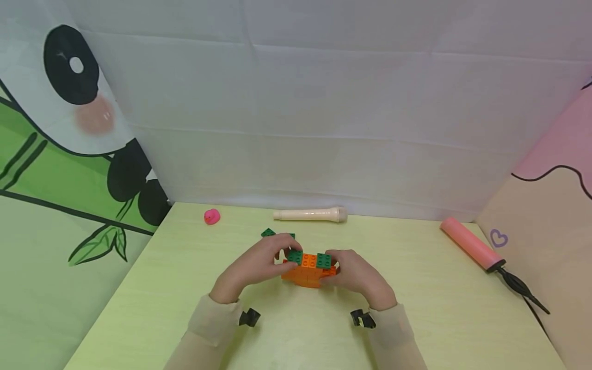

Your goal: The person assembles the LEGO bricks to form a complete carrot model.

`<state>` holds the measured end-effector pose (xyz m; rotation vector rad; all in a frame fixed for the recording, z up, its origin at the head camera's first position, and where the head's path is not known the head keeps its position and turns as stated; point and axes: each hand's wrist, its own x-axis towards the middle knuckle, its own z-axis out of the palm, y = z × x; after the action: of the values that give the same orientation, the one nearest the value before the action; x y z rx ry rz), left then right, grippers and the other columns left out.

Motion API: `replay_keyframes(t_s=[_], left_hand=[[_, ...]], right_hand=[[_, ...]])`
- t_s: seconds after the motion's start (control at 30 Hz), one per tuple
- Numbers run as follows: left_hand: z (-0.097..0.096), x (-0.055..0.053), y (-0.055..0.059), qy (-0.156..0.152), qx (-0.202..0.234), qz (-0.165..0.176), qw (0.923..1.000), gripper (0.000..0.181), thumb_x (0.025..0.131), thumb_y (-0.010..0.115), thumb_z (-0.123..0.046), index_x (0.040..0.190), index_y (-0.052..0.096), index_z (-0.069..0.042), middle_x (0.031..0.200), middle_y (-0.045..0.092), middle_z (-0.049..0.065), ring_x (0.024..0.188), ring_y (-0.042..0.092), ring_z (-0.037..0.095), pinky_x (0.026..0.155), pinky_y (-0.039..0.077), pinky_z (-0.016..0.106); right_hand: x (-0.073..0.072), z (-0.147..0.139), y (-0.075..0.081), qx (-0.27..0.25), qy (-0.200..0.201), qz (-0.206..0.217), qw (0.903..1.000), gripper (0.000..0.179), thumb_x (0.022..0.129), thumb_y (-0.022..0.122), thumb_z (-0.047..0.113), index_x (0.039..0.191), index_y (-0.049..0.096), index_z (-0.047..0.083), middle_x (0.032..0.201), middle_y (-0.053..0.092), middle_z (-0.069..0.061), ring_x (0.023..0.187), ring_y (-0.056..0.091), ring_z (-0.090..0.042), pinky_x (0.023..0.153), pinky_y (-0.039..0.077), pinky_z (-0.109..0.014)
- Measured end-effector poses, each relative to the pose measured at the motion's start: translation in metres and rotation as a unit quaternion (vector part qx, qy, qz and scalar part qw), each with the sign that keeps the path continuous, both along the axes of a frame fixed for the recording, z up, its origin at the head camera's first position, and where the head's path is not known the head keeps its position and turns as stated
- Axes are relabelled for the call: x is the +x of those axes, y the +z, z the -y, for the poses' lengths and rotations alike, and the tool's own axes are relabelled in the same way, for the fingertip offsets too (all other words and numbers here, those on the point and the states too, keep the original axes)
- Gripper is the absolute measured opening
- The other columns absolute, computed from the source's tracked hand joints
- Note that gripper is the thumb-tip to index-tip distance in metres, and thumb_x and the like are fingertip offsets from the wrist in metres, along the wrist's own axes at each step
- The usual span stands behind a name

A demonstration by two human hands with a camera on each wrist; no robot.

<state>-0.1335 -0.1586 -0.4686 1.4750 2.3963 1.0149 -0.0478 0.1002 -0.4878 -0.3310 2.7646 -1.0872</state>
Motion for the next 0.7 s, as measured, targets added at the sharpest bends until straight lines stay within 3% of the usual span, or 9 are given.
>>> replay_keyframes(t_s=[0.17,0.47,0.6,0.7], left_hand=[[0.001,0.0,0.001,0.004,-0.001,0.007,1.0,0.021,0.097,0.076,-0.017,0.116,0.069,-0.012,0.107,0.063,-0.007,0.096,0.059,0.014,0.091,0.055,0.041],[0.002,-0.001,0.001,0.005,0.001,0.025,0.9997,0.021,0.097,0.076,-0.018,0.117,0.069,-0.013,0.106,0.062,-0.008,0.099,0.061,0.024,0.09,0.055,0.044],[0.006,-0.004,-0.002,-0.001,0.015,0.052,0.9985,0.025,0.098,0.076,-0.026,0.12,0.069,-0.017,0.11,0.063,-0.011,0.102,0.06,0.022,0.091,0.054,0.044],[0.01,-0.009,-0.006,0.017,0.032,0.081,0.9961,0.027,0.104,0.067,-0.036,0.125,0.067,-0.019,0.117,0.064,-0.011,0.106,0.061,0.018,0.093,0.053,0.042]], right_hand=[[0.0,0.001,0.001,-0.001,-0.001,0.003,1.0,0.035,0.087,0.087,0.021,0.115,0.068,0.01,0.089,0.066,0.007,0.071,0.06,-0.018,0.063,0.051,-0.029],[0.001,0.001,0.002,-0.001,0.004,-0.003,1.0,0.033,0.087,0.087,0.02,0.112,0.067,0.011,0.088,0.065,0.008,0.069,0.058,-0.016,0.062,0.05,-0.029],[0.001,0.002,0.002,-0.004,0.008,-0.002,1.0,0.029,0.088,0.086,0.02,0.109,0.067,0.012,0.087,0.065,0.008,0.068,0.058,-0.015,0.061,0.05,-0.028],[0.0,0.002,0.002,0.002,0.005,-0.001,1.0,0.032,0.088,0.086,0.02,0.111,0.067,0.011,0.09,0.066,0.007,0.071,0.059,-0.016,0.063,0.051,-0.028]])
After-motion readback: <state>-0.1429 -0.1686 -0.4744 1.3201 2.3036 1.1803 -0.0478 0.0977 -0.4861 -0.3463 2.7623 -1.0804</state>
